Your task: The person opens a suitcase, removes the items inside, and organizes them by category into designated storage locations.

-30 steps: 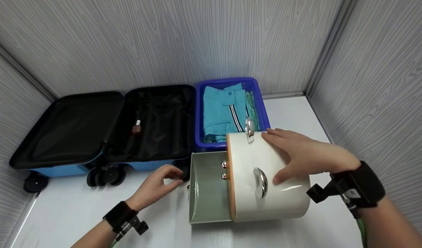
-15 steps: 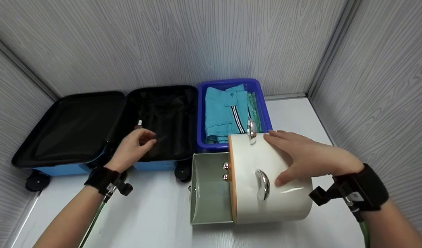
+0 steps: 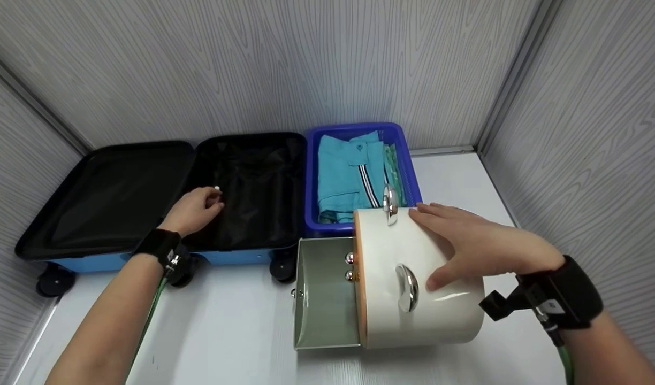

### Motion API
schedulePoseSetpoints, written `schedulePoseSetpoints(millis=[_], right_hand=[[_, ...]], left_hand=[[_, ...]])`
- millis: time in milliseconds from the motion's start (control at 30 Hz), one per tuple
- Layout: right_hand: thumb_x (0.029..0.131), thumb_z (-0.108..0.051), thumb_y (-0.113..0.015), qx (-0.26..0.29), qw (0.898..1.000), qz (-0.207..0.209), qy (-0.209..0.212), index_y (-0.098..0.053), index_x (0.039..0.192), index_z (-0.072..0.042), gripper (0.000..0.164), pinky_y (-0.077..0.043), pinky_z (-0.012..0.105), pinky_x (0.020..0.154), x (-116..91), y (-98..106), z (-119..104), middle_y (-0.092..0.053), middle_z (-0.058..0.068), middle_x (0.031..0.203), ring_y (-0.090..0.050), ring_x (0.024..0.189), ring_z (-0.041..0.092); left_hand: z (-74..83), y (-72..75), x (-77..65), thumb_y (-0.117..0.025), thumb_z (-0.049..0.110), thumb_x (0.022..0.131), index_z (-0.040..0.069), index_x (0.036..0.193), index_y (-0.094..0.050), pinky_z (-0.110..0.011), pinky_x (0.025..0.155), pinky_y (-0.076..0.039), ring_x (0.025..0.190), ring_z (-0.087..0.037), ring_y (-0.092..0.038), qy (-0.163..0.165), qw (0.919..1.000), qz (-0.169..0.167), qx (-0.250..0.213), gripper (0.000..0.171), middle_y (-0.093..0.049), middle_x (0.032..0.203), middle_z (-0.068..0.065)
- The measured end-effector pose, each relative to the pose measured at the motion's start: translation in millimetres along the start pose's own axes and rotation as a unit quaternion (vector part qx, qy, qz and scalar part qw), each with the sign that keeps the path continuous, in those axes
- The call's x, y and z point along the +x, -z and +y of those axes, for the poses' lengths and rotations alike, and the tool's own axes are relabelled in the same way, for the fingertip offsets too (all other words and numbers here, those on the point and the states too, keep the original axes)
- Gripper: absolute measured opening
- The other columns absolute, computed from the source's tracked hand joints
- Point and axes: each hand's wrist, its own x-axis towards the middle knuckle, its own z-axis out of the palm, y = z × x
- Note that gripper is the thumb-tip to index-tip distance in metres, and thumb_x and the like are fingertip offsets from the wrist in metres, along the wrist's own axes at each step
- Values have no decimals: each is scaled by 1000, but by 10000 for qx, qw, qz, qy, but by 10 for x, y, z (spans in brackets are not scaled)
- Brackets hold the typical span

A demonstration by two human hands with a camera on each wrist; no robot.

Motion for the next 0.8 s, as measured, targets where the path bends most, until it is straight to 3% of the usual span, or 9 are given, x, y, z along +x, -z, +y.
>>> schedulePoseSetpoints(millis=[200, 433, 567, 800], right_hand=[[68, -54, -90, 34, 9998, -82, -164, -26, 164, -20, 120, -24, 67, 111, -13, -8, -22, -22, 10, 168, -18, 152, 40], [70, -56, -89, 18, 9992, -133, -384, -25, 164, -26, 118, -23, 67, 112, -66, -25, -71, -21, 8, 169, -18, 152, 41], [69, -58, -89, 99, 9987, -142, -481, -25, 164, -26, 119, -22, 68, 113, -100, -44, -90, -22, 9, 168, -17, 152, 40], [70, -55, -89, 114, 9993, -67, -363, -26, 164, -28, 116, -22, 66, 113, -133, -69, -121, -22, 5, 169, -16, 153, 37]], left_hand=[[-122, 61, 162, -38, 25, 111, -3, 154, -39, -56, 112, -37, 136, -43, -45, 457, 9954, -803, -247, 52, -43, 153, -27], [-172, 16, 271, -16, 36, 110, -4, 162, -13, -50, 124, -14, 153, -42, -12, 945, 9727, -2038, -576, 66, -11, 167, -26], [-162, -14, 322, -13, 49, 109, 2, 164, -9, -53, 124, -11, 154, -42, -7, 1273, 9612, -2299, -839, 72, -5, 169, -23], [-172, -73, 436, -12, 54, 108, -1, 163, -7, -55, 124, -5, 154, -42, 2, 1260, 9561, -2594, -523, 78, 3, 168, -27]])
